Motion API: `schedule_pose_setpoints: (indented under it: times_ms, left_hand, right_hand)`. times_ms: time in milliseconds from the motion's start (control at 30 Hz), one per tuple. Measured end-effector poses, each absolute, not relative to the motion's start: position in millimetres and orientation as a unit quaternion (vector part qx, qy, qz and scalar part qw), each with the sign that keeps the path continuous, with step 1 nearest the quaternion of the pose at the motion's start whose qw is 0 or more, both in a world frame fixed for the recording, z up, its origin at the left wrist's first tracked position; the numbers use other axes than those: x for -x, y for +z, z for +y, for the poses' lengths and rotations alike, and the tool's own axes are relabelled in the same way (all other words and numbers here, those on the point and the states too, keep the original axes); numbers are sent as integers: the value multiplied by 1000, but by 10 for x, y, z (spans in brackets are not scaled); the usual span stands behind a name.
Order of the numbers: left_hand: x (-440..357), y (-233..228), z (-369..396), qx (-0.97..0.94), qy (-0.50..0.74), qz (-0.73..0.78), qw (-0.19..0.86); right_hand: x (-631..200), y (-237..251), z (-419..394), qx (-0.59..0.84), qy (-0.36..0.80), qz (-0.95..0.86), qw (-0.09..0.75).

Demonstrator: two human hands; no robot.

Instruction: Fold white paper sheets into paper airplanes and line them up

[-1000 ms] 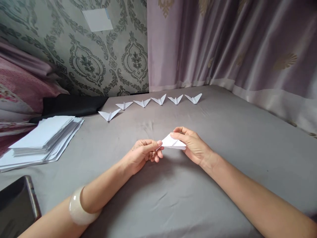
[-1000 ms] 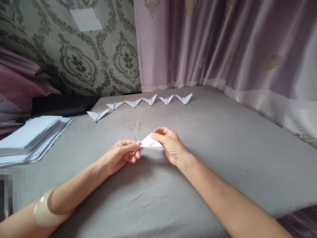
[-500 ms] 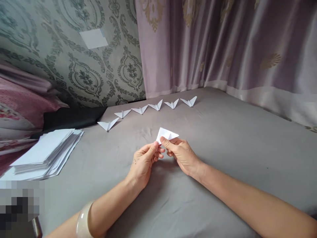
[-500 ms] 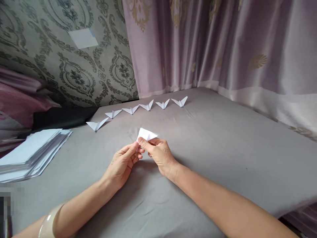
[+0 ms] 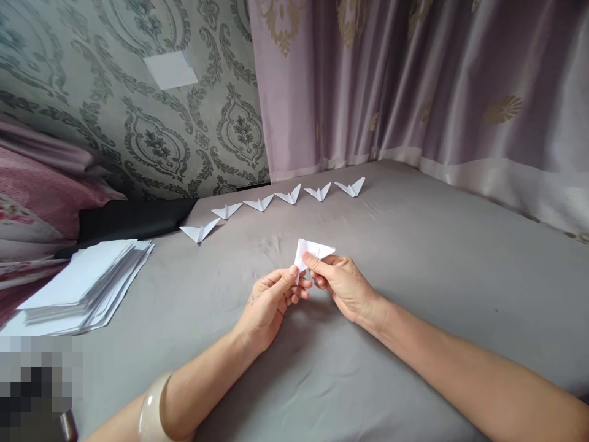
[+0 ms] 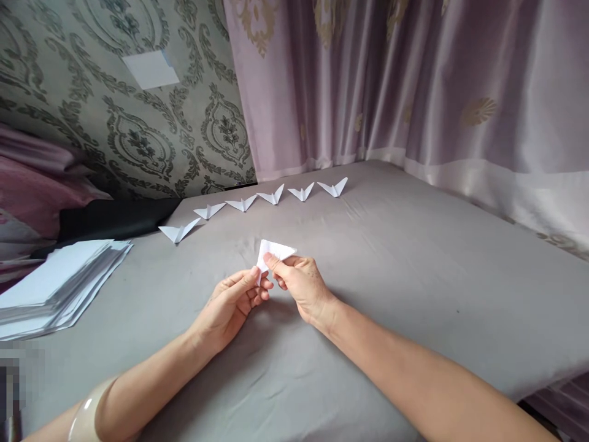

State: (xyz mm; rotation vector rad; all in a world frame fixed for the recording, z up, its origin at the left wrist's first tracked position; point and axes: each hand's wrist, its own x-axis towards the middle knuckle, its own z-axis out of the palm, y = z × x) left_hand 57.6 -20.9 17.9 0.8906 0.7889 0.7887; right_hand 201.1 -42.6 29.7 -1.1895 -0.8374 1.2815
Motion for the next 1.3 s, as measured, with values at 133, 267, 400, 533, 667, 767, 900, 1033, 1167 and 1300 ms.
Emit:
schedule_pose_setpoints:
  times_ms: [133,267,400,533,667,767,900,1033,1167,1300]
  left_hand:
    - [-553,185,-178,-451,331,377,738]
    - [-524,179,-159,-488,319,378,719]
    - [-511,180,-170,-471,348,353,730]
    - [-520,190,-182,-471,345,342,736]
    - [-523,186,-174,-468,346,351,734]
    - [-518,181,-163,-464,344,355,735]
    - [-515,188,-154,-466,332,354,740]
    - [-519,183,-146,-469,339,361,732]
    - [-521,156,-132,-460,327,363,741]
    - [-503,163,-105,-469,289,396,735]
  right_hand:
    - [-2045,278,-426,529,537,-382,535]
    - [-2043,317,-459,508,534,-435,517]
    - [-2035,378,-497,464,559,-471,500]
    - [-2042,386,-496,481,558,-448,506]
    - [-2076,351,-443,508,552,-399,528]
    - [-2112,329,-404,510,540,-377,554]
    - [-2141,339,-387,516,554,-352,550]
    - [-2135,362,-383,518,572,-333,541]
    - [-2132,331,-367,556,537,-354,526]
    - [-2174,261,-349,603,470,-414,494]
